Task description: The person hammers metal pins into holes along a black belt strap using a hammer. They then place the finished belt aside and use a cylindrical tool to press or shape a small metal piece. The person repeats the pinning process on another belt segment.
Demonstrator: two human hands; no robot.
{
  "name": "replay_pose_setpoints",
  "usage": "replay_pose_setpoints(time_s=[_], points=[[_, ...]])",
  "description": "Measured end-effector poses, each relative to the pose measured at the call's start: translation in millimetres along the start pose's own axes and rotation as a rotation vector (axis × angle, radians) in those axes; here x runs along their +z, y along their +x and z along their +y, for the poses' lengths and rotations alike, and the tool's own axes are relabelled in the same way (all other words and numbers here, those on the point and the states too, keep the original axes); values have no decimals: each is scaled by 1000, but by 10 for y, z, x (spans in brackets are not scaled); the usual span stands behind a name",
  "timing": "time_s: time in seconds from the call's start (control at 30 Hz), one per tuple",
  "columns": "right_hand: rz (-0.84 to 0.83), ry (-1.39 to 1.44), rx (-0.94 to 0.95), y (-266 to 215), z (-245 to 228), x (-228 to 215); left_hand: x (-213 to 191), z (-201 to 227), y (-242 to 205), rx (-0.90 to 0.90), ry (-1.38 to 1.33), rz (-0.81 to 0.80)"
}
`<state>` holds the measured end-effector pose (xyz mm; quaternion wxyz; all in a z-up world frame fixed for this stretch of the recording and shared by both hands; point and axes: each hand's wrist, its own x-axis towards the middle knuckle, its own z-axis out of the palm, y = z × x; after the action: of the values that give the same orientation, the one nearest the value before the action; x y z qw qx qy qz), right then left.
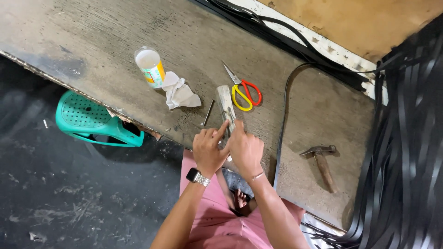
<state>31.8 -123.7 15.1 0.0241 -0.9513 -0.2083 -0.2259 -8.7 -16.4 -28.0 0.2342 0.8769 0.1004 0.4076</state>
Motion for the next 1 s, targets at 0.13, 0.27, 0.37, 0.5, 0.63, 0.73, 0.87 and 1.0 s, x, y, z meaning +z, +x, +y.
replay_pose_setpoints(time_s=[0.13,0.27,0.37,0.5,0.63,0.73,0.87,1.0], points=[[-26,47,70,-263,65,-117,-37,67,57,-17,-14,10],[35,118,107,-91,39,123,9,16,25,0,-2,0],[84,225,86,-19,46,31,-58,40,36,-7,3,-10],[200,225,20,-129,85,-3,-33,40,46,-31,-24,0],[209,345,23,95,40,71,4,2,5,-21,19,4],[161,378,35,-6,126,15,-27,36,35,-28,-15,-1],[182,289,4,-73,119,21,-6,32,23,-30,-7,5],[197,265,-52,82,111,50,-7,4,-3,-4,15,-8]])
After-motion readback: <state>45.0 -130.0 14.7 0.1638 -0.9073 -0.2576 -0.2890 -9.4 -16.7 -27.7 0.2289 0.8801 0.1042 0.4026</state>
